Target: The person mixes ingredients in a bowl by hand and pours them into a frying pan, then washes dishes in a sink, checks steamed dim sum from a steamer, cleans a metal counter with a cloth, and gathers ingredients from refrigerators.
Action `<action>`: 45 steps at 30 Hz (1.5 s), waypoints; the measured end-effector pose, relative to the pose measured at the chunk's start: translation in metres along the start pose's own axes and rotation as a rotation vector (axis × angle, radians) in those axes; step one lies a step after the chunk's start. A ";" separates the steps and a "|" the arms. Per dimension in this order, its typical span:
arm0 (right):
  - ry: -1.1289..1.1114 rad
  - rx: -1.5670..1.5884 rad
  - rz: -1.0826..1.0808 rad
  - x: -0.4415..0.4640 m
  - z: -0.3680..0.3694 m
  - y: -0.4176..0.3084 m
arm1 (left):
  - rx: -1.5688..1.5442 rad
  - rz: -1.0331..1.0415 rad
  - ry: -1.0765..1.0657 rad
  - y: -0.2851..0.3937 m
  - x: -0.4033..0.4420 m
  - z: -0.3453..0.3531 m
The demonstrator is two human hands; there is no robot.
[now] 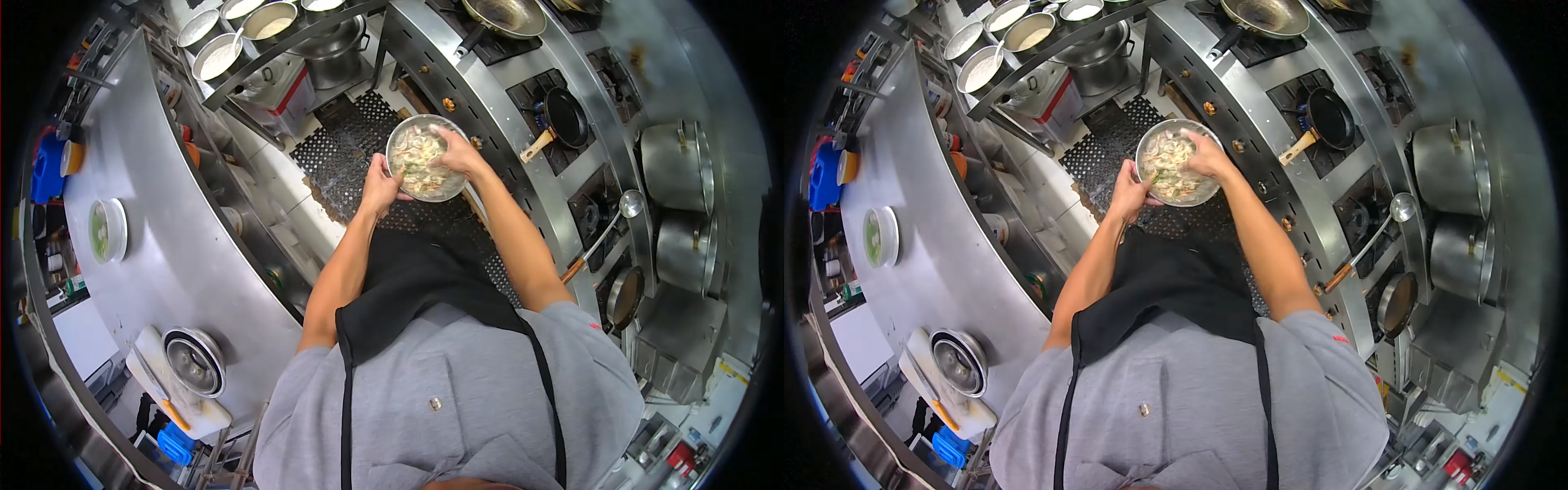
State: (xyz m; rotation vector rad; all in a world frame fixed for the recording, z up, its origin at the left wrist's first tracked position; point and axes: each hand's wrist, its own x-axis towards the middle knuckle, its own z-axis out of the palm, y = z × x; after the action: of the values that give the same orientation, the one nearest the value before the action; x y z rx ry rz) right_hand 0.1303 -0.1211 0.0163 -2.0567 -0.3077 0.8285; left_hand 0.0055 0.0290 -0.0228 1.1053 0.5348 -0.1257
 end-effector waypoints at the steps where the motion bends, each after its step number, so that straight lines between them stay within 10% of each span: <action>1: 0.032 -0.011 0.096 -0.006 0.002 -0.009 | -0.042 0.027 -0.050 0.003 -0.005 0.006; 5: -0.138 0.488 0.167 0.012 0.023 0.023 | 0.032 -0.006 -0.012 -0.013 0.004 0.014; 13: -0.022 -0.082 -0.065 -0.012 -0.024 -0.002 | 0.067 -0.034 0.015 -0.005 0.006 0.001; 16: -0.130 0.515 0.124 0.001 0.001 0.024 | 0.127 -0.022 -0.124 0.001 -0.007 0.017; 24: -0.108 -0.382 -0.201 -0.004 -0.003 0.006 | 0.085 -0.103 -0.108 -0.019 0.010 0.002; 27: -0.140 -0.273 -0.348 -0.019 -0.025 0.016 | 0.063 -0.062 -0.074 -0.014 0.013 0.012; 29: 0.270 -0.305 -0.190 -0.018 -0.022 0.041 | 0.011 0.086 -0.065 -0.004 0.003 0.029; 33: 0.348 0.797 0.067 0.004 0.020 0.042 | 0.190 0.149 -0.047 -0.009 -0.010 0.063; 39: 0.270 0.250 -0.146 -0.025 -0.018 0.015 | 0.111 0.036 -0.008 -0.014 0.017 0.045; 45: 0.190 0.645 0.064 -0.006 -0.009 0.038 | -0.002 0.000 -0.046 0.002 0.002 0.054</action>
State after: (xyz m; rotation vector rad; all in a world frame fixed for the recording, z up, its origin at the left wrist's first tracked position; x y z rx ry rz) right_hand 0.1286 -0.1521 -0.0085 -1.5226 0.1243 0.6528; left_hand 0.0267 -0.0166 -0.0040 1.0976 0.4935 -0.1504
